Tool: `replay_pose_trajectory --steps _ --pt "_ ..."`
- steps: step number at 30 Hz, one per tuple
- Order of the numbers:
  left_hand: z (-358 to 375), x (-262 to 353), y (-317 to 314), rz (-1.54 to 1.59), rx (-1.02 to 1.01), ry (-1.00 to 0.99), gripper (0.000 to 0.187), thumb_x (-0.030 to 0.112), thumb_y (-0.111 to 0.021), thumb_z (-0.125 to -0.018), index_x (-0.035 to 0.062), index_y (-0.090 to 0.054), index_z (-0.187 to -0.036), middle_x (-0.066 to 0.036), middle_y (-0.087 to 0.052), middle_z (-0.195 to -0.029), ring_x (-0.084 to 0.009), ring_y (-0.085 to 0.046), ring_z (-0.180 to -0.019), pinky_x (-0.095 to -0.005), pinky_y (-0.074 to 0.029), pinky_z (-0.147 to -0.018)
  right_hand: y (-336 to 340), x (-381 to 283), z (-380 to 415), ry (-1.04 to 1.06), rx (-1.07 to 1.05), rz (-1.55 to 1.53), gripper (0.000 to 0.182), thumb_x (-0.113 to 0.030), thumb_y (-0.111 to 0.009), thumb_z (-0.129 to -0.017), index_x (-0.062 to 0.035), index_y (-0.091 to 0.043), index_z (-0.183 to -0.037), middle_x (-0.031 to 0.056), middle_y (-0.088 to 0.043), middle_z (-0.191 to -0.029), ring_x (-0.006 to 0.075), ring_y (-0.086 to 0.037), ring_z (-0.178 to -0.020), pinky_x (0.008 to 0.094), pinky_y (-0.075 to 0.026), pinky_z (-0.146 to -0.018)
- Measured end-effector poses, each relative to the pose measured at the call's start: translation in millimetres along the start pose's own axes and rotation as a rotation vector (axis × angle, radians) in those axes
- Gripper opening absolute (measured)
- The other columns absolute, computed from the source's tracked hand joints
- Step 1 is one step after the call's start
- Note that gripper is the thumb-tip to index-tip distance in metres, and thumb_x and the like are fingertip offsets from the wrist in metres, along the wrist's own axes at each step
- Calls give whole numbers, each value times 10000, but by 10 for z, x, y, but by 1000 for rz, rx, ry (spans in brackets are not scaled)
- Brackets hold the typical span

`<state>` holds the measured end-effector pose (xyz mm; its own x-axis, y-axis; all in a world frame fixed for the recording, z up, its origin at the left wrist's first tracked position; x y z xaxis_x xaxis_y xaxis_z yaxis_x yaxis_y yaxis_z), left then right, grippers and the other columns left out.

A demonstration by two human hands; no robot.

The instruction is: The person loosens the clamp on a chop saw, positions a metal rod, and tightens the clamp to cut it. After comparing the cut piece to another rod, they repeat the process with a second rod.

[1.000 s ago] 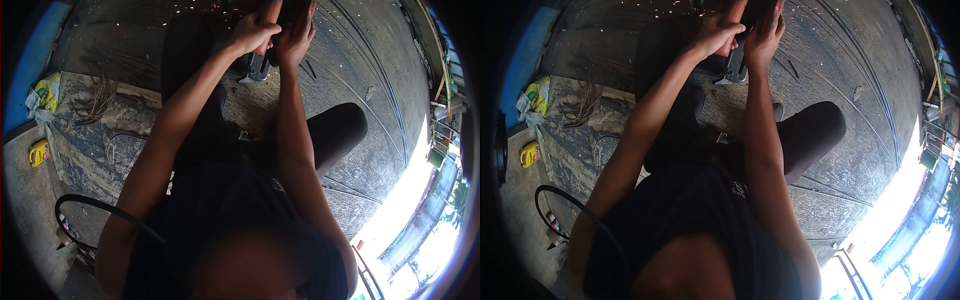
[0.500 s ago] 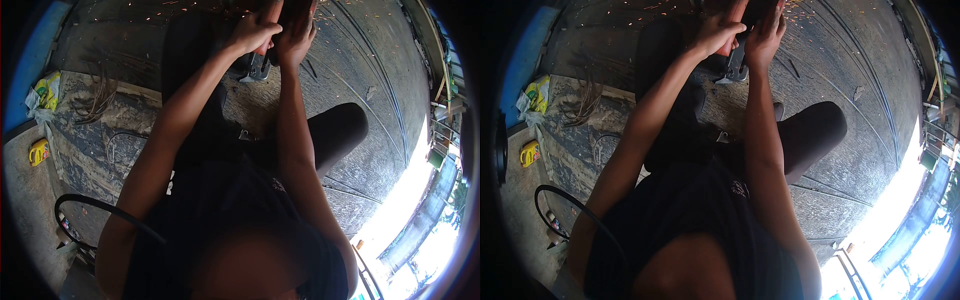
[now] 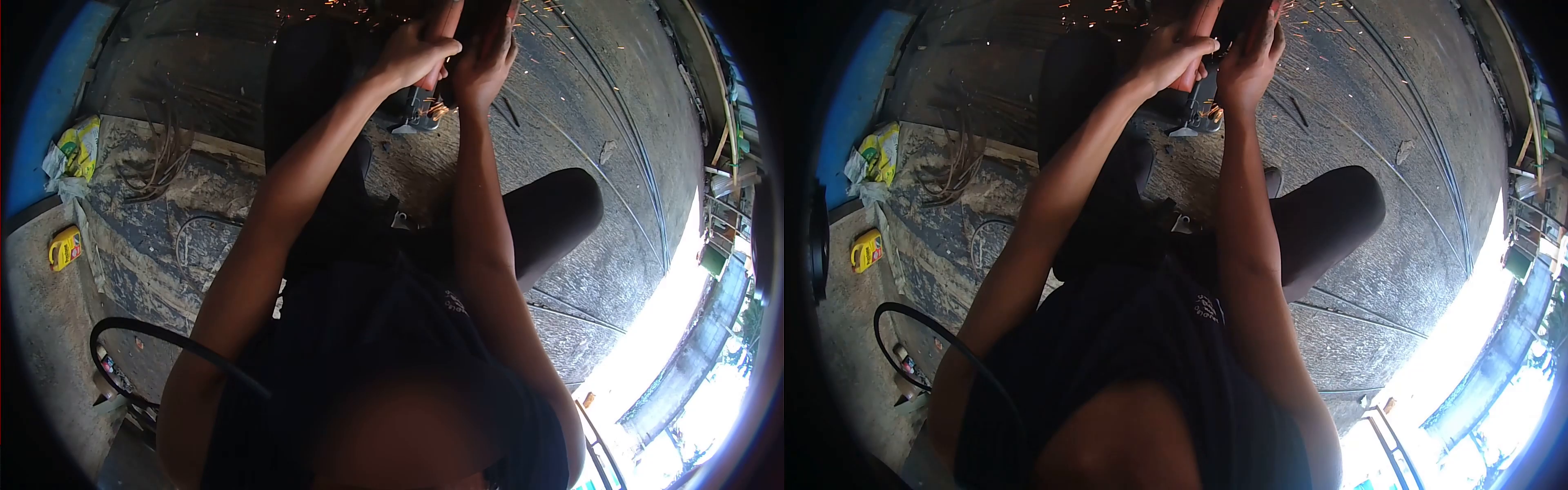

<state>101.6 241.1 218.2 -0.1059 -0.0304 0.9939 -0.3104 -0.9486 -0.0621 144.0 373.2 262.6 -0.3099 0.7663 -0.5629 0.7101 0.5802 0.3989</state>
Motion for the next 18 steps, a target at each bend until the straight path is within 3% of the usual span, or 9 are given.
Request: replay_pose_trajectory --steps 9,18 --pt "-3 -29 24 -15 14 -9 305 257 -729 -809 -33 -649 -857 -112 -662 -660 -185 -668 -547 -312 -550 -516 -1 7 24 4 18 -22 602 -85 -615 -860 22 -411 -1416 275 -504 -1337 454 -473 -1218 495 -405 -1024" --pt "-1 -60 24 -33 0 10 318 245 -728 -811 -43 -641 -915 -116 -666 -679 -180 -669 -554 -313 -554 -523 1 4 33 6 8 -17 582 -83 -605 -873 28 -412 -1410 282 -499 -1334 454 -472 -1222 493 -412 -1018"
Point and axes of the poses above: each hand's wrist, its own z-axis away from the middle knuckle, its own y-axis out of the back of the hand, x = y × z, the point moved 10 cm from there along -z, towards the middle knuckle
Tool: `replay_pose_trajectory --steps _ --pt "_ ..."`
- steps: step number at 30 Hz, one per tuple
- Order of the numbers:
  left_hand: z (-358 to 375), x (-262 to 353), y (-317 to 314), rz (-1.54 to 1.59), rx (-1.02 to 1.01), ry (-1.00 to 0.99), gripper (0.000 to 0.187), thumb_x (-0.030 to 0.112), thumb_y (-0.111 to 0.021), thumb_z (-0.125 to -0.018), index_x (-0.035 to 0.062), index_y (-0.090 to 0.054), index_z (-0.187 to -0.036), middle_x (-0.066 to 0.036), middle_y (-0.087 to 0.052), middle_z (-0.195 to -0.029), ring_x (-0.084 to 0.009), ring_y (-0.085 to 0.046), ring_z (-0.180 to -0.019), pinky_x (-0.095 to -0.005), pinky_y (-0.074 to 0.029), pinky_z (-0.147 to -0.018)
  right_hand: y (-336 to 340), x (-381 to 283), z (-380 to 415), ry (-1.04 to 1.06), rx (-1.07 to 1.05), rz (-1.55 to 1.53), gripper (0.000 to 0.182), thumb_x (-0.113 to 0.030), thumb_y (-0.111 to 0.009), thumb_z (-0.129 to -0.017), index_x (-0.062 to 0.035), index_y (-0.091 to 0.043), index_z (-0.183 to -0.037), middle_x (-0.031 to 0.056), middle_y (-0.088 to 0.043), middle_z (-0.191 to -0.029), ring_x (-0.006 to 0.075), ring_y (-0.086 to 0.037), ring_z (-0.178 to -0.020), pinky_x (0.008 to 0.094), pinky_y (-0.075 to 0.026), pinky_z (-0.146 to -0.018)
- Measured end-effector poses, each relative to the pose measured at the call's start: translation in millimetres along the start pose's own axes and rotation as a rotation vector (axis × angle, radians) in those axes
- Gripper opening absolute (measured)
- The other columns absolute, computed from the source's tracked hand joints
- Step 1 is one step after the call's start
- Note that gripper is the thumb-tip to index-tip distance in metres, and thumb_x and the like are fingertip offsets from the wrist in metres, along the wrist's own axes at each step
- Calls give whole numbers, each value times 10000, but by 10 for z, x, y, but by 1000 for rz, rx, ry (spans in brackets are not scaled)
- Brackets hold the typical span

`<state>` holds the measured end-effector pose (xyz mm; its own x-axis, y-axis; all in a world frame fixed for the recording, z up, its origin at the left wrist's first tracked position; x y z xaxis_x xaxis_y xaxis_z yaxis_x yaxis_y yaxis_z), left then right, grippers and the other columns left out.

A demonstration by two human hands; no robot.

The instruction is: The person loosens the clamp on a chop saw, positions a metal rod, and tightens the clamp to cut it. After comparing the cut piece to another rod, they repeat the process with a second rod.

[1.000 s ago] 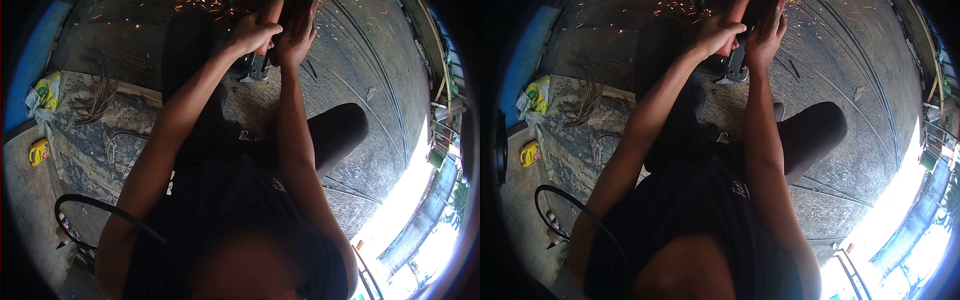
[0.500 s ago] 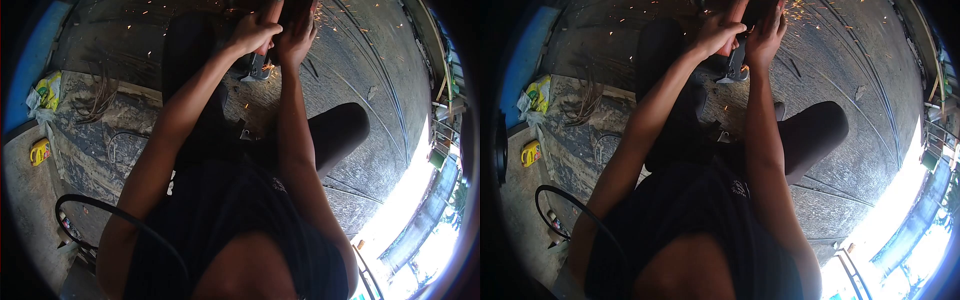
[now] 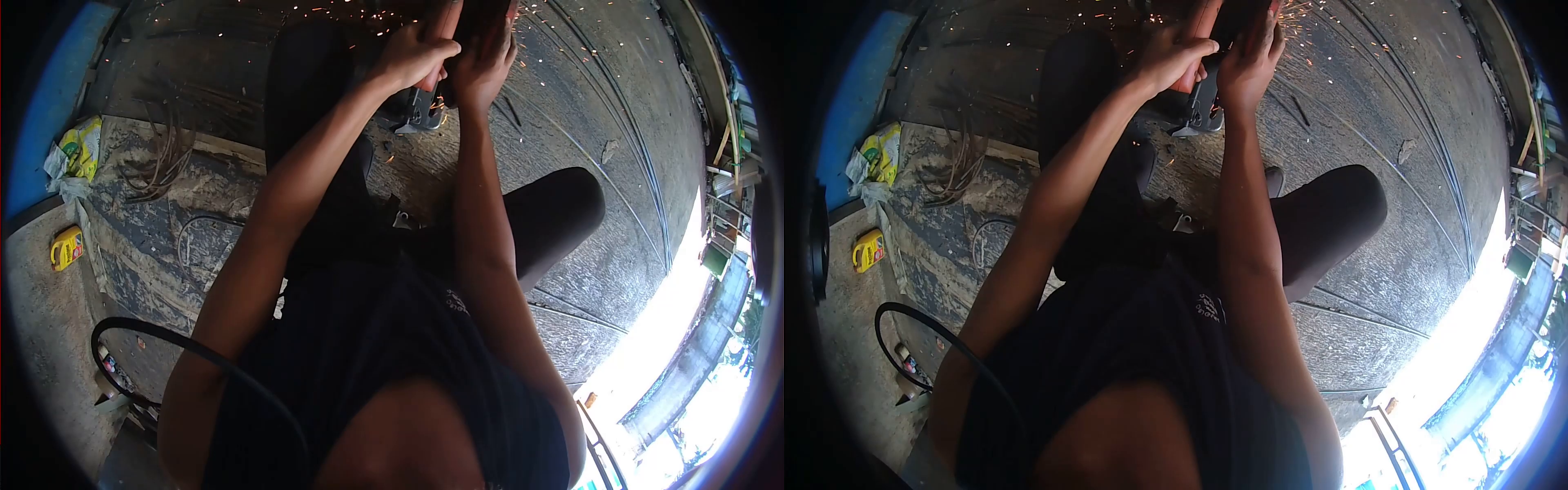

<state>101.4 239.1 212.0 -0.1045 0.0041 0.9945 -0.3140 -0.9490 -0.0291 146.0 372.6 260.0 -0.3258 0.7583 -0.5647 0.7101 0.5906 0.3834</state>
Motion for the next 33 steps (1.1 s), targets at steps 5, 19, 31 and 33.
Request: replay_pose_trajectory --steps 5,19,31,33 --pt "-9 -31 -6 39 5 -12 314 240 -728 -814 -44 -639 -913 -110 -659 -669 -181 -667 -549 -311 -554 -524 -5 -13 1 24 4 2 575 -83 -600 -874 34 -413 -1405 278 -502 -1331 455 -467 -1220 497 -405 -1023" --pt "29 -21 -15 36 -9 -18 291 221 -722 -821 -40 -626 -906 -109 -653 -665 -177 -659 -537 -312 -547 -497 -13 -34 23 52 -13 10 591 -67 -595 -874 34 -386 -1417 268 -496 -1342 455 -463 -1208 510 -394 -1022" --pt "156 -181 -54 109 -6 51 398 215 -748 -823 -23 -559 -1081 -99 -642 -781 -162 -638 -554 -300 -531 -505 -54 43 218 11 -66 -37 705 39 -561 -842 -32 -297 -1492 267 -403 -1417 471 -395 -1274 519 -404 -1019" --pt "137 -98 27 102 121 40 434 222 -763 -800 -20 -556 -1094 -102 -642 -779 -167 -634 -540 -302 -529 -481 -12 -25 93 23 -11 -19 615 6 -554 -865 -20 -366 -1450 253 -465 -1371 449 -455 -1235 507 -427 -999"
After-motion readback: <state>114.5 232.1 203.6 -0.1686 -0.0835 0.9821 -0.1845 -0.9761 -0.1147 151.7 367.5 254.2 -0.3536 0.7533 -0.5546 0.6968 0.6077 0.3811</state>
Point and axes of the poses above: each hand's wrist, its own z-axis away from the middle knuckle, its own y-axis out of the back of the hand, x = y × z, the point moved 10 cm from there along -z, towards the middle knuckle
